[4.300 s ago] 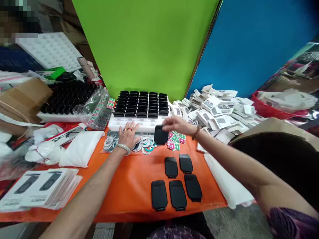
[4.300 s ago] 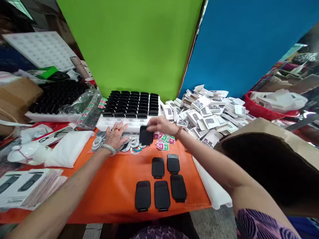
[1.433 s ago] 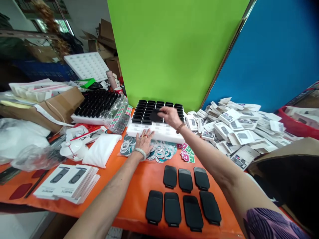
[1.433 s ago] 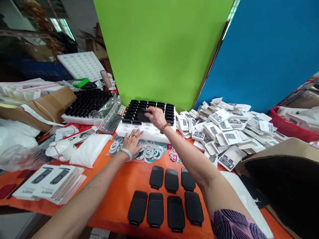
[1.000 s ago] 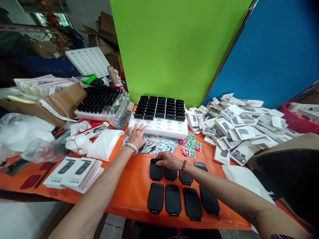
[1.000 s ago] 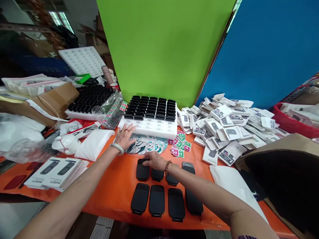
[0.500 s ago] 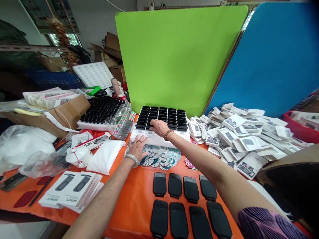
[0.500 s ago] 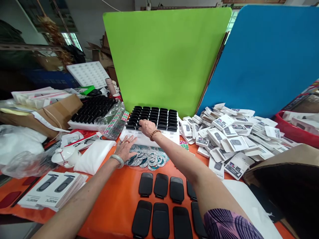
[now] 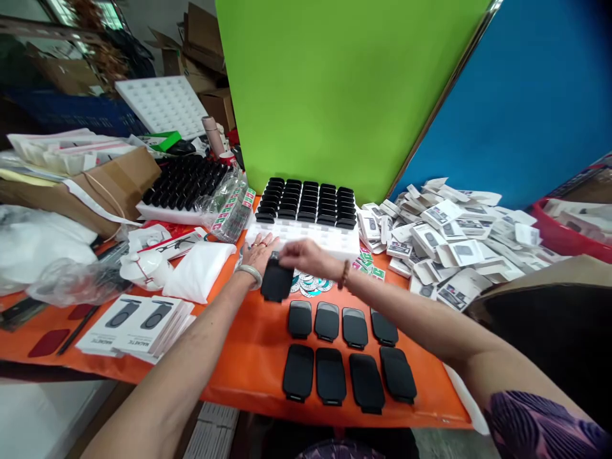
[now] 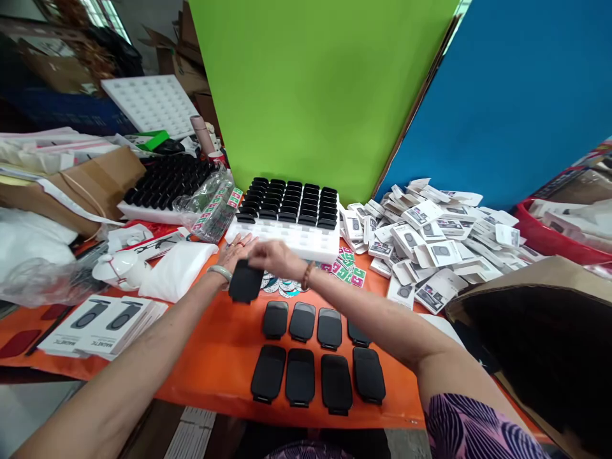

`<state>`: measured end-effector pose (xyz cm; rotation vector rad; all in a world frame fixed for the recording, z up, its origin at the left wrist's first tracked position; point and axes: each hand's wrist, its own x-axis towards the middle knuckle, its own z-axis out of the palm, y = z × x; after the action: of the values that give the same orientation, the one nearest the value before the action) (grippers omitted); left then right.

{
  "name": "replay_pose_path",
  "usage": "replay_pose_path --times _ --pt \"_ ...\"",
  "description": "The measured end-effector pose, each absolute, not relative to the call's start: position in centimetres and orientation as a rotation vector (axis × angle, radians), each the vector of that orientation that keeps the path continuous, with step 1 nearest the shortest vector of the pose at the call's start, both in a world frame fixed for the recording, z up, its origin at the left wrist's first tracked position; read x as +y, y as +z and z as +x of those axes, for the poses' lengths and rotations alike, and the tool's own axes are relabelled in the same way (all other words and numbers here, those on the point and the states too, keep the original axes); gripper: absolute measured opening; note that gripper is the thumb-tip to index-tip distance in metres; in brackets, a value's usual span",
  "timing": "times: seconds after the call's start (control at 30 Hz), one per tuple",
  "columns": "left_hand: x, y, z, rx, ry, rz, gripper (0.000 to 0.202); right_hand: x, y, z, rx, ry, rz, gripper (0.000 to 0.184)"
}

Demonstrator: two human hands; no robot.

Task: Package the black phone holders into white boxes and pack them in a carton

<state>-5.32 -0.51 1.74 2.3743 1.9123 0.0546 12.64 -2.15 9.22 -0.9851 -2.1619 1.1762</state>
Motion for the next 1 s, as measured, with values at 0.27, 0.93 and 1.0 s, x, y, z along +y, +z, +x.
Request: replay_pose_path --times 0.27,0.93,1.0 --pt "-0.6 1.7 -5.1 1.941 0.051 2.347 0.079 -12.7 -0.6 11.5 -2.235 1.469 -1.177 0.006" --pt "-0.6 1.9 -5.5 1.944 0.007 2.348 0.084 9.9 7.2 4.1 -2.445 0.247 -1.434 0.013" --pt "-0.6 1.8 -5.4 1.95 0.017 2.336 0.084 9.5 7.8 4.0 -2.405 0.255 -1.443 0.016"
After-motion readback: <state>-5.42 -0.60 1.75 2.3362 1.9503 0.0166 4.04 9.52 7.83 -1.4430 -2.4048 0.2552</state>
